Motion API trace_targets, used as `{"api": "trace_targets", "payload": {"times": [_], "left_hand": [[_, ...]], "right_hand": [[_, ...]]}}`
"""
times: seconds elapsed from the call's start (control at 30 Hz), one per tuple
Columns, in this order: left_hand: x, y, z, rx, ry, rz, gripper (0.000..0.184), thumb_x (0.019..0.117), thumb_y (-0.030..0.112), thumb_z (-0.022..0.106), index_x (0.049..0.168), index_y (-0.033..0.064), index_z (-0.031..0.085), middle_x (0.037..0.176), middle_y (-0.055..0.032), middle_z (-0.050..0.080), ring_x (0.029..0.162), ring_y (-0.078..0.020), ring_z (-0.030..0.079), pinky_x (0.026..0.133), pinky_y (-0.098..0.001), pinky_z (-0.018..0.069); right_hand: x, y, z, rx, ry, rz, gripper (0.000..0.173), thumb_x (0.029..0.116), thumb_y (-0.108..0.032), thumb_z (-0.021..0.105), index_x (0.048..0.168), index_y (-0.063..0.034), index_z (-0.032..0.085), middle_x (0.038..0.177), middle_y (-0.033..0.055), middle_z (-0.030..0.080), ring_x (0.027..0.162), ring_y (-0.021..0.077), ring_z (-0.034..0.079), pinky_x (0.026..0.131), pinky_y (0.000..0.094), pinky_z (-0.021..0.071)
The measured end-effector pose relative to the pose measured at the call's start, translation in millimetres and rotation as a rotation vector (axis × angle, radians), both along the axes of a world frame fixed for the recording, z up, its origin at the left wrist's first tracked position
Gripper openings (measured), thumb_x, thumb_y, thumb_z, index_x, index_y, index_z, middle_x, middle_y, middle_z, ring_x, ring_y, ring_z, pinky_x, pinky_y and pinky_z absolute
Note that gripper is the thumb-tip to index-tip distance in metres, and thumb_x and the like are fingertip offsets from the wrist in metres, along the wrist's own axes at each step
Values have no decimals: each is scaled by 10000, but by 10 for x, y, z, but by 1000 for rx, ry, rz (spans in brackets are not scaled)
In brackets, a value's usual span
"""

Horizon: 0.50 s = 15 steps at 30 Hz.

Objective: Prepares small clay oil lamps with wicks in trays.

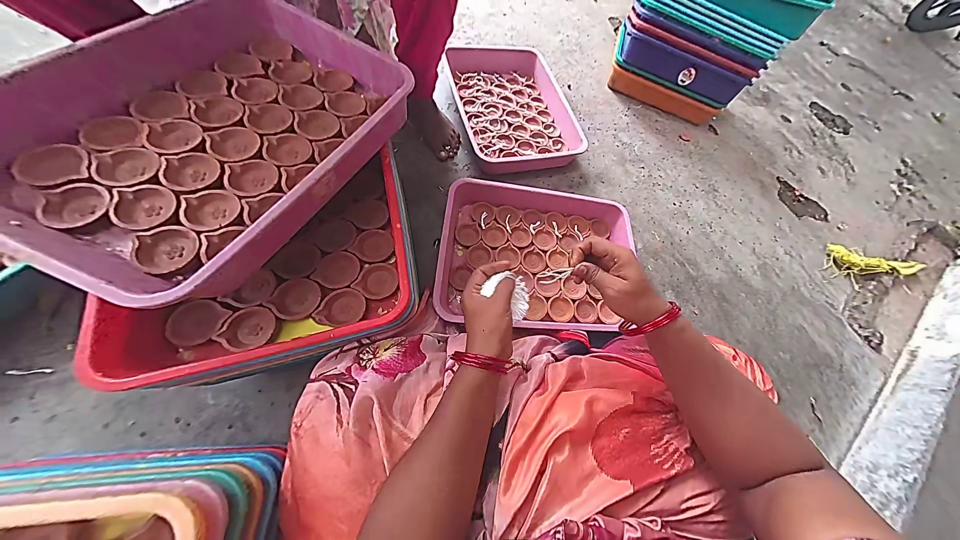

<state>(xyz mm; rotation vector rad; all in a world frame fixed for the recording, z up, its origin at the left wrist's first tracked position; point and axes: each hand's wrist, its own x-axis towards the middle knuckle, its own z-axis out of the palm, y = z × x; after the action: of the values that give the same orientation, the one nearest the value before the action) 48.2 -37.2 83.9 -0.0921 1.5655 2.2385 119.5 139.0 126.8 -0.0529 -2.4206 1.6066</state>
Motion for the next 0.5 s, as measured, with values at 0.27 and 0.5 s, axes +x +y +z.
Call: {"api": "trace_targets", "payload": {"times": [0.27,0.5], "left_hand": [[31,-39,73,-113,434,-371,115,927,81,680,1008,38,750,1068,-36,705,1012,-76,653,885,-271,552],[56,-18,33,14,358,-385,69,912,47,676,890,45,742,974,-14,709,952,-67,660,856,-266,558]], "right_hand": [[6,-2,8,127,19,91,66,927,-55,601,904,-48,663,967,4,629,869,23,604,731,173,523],[2,-111,-14,-59,56,38,62,892,-4,659,914,-35,708,927,-18,672,807,6,632,717,177,559]]}}
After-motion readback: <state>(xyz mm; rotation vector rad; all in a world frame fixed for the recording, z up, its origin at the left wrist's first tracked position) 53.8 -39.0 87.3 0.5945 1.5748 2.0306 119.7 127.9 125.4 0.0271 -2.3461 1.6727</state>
